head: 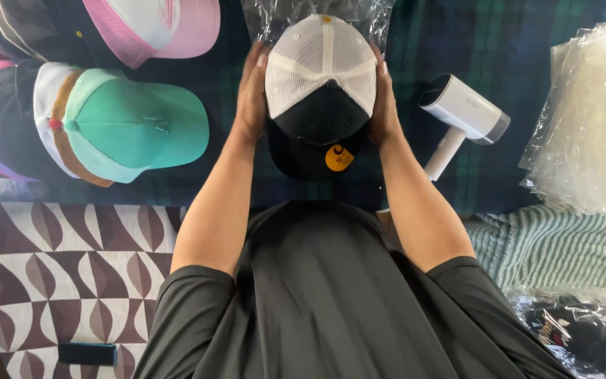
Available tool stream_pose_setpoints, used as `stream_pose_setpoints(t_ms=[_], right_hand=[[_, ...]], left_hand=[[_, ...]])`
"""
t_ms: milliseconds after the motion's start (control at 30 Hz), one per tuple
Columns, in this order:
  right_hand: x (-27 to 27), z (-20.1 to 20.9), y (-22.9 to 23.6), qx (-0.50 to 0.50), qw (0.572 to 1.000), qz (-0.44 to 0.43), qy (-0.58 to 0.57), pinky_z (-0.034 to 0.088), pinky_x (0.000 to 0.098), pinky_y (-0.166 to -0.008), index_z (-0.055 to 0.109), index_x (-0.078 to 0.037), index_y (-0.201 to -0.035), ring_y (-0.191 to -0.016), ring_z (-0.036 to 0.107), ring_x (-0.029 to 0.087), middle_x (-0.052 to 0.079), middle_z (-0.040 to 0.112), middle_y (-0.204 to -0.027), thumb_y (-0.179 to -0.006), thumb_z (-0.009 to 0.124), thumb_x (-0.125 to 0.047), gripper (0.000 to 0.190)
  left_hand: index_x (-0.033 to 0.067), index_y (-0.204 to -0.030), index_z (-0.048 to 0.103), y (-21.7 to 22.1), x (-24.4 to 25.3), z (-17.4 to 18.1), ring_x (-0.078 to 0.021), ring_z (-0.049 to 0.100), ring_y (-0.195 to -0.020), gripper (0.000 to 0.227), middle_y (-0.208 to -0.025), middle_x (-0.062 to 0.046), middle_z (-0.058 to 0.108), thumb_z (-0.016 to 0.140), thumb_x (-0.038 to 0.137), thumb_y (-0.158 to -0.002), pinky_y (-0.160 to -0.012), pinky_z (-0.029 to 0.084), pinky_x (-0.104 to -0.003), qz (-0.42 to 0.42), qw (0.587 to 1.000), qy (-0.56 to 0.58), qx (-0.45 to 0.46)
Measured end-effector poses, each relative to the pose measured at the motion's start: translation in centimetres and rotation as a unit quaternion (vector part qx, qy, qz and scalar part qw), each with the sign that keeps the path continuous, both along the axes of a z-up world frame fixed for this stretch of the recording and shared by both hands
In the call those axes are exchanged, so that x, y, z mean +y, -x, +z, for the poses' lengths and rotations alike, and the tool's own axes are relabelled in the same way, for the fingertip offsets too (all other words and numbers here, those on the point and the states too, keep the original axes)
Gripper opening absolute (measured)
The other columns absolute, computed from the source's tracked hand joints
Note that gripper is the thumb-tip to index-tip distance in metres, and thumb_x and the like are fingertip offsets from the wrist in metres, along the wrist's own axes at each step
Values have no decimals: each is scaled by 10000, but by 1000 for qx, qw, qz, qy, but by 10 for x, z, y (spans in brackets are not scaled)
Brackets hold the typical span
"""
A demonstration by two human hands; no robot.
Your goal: Steaming and brushing a baseball cap to remove wrinkles and shape it.
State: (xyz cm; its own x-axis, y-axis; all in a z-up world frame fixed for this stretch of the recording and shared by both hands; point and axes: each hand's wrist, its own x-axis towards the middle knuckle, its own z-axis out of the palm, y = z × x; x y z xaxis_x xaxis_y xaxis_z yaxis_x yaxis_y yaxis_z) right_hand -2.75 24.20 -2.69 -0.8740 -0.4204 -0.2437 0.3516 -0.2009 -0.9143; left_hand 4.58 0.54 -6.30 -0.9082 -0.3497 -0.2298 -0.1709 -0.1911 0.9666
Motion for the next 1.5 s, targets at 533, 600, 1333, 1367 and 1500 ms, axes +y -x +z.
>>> stream_pose_setpoints(t_ms=[533,600,1333,1367,1500], right_hand=[[15,-5,4,99,984,26,-145,282,455,-1235,382,-128,-1556,-1524,353,321,176,412,-1610,-1030,315,-584,699],[45,-55,6,554,790,51,-257,316,496,-1359,9,-265,-1684,-1601,306,411,210,245,-1703,-1218,527,-90,719],[236,-97,-68,-206,913,-323,-137,547,348,-464,578,-83,-1050,-559,662,238,137,683,-869,-779,731,21,329],[229,-76,-79,-159,925,-309,-150,518,334,-446,541,-92,-1069,-535,650,233,138,666,-848,-793,706,24,342],[181,23,-134,-16,961,-260,-91,465,282,-429,372,-149,-1141,-539,656,215,234,681,-1210,-808,687,28,491]], left_hand=[[205,-1393,634,21,-8,11,-294,534,-1409,631,-1477,-112,607,472,635,-960,-1150,402,-429,-68,997,-12,33],[90,-1381,633,21,-11,-5,-303,573,-1348,627,-1419,-162,631,553,570,-986,-1115,451,-401,-64,991,-77,85],[204,-1345,576,-130,62,-46,-373,761,-966,302,-1158,-174,727,612,242,-1047,-731,669,-527,133,929,-341,-61],[201,-1337,592,-131,61,-47,-365,754,-998,305,-1173,-155,727,635,245,-1038,-772,658,-548,126,932,-336,-57],[181,-1369,587,-127,64,-52,-369,726,-1073,366,-1224,-154,713,679,248,-1021,-840,630,-613,121,933,-336,-48]])
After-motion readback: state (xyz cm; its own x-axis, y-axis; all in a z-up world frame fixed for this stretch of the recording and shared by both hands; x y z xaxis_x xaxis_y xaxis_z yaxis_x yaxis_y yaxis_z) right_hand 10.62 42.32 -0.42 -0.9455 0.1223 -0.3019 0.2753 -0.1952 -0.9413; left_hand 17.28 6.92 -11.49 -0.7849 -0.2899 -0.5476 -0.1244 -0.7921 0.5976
